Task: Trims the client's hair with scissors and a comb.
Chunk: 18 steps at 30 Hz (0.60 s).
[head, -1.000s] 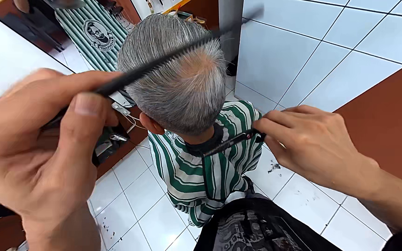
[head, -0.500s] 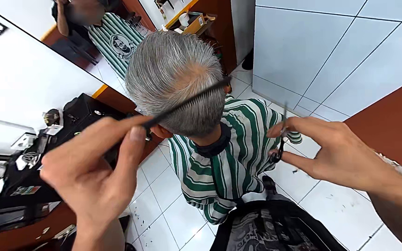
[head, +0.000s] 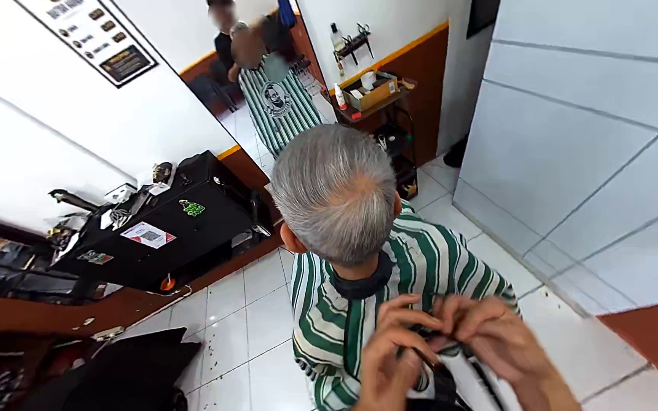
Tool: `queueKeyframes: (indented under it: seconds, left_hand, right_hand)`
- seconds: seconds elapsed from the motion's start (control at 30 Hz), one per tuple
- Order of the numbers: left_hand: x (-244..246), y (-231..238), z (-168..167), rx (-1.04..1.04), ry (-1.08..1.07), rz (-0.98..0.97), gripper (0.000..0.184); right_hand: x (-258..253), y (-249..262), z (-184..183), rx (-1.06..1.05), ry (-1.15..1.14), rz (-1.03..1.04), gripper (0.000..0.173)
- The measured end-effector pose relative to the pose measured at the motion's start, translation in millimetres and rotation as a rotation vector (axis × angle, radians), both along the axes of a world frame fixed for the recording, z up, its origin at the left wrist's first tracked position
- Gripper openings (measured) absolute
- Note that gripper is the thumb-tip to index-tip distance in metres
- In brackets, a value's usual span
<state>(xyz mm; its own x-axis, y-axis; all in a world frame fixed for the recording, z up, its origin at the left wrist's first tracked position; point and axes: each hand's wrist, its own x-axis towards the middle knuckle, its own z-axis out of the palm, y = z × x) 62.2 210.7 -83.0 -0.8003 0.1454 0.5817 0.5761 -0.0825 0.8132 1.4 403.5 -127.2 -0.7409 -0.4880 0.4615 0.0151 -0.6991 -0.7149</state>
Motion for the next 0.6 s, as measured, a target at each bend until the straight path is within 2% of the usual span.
queueKeyframes:
  seconds: [0.07, 0.17, 0.23, 0.3, 0.37, 0.4, 0.5, 0.53, 0.6]
  left_hand:
    - [-2, 25, -9, 0.030, 0.045, 0.082, 0.039]
    - [-9, 30, -7, 0.029, 0.142, 0.196, 0.038]
    - [-10, 28, -3, 0.036, 0.196, 0.222, 0.034]
    - [-12, 27, 0, 0.034, 0.222, 0.234, 0.031]
    - [-12, 22, 7, -0.003, 0.198, 0.300, 0.031]
    - [-10, 15, 14, -0.054, 0.191, 0.385, 0.032]
    - [-4, -23, 28, -0.228, 0.215, 0.705, 0.037]
    - [-2, -37, 29, -0.250, 0.230, 0.759, 0.039]
    - [4, -65, 27, -0.271, 0.267, 0.821, 0.040]
  right_hand:
    - [5, -16, 12, 0.085, 0.037, -0.064, 0.028]
    - [8, -27, 25, 0.323, 0.384, -0.226, 0.038]
    - [4, -27, 31, 0.317, 0.467, -0.161, 0.037]
    - [1, -23, 43, 0.305, 0.426, -0.015, 0.034]
    - [-2, -19, 58, 0.349, 0.456, -0.028, 0.027]
    - [-6, -18, 67, 0.409, 0.558, -0.170, 0.024]
    - [-43, -20, 105, 0.575, 1.117, -0.894, 0.016]
    - [-61, -23, 121, 0.591, 1.288, -1.059, 0.018]
    - [-95, -32, 150, 0.598, 1.549, -1.196, 0.022]
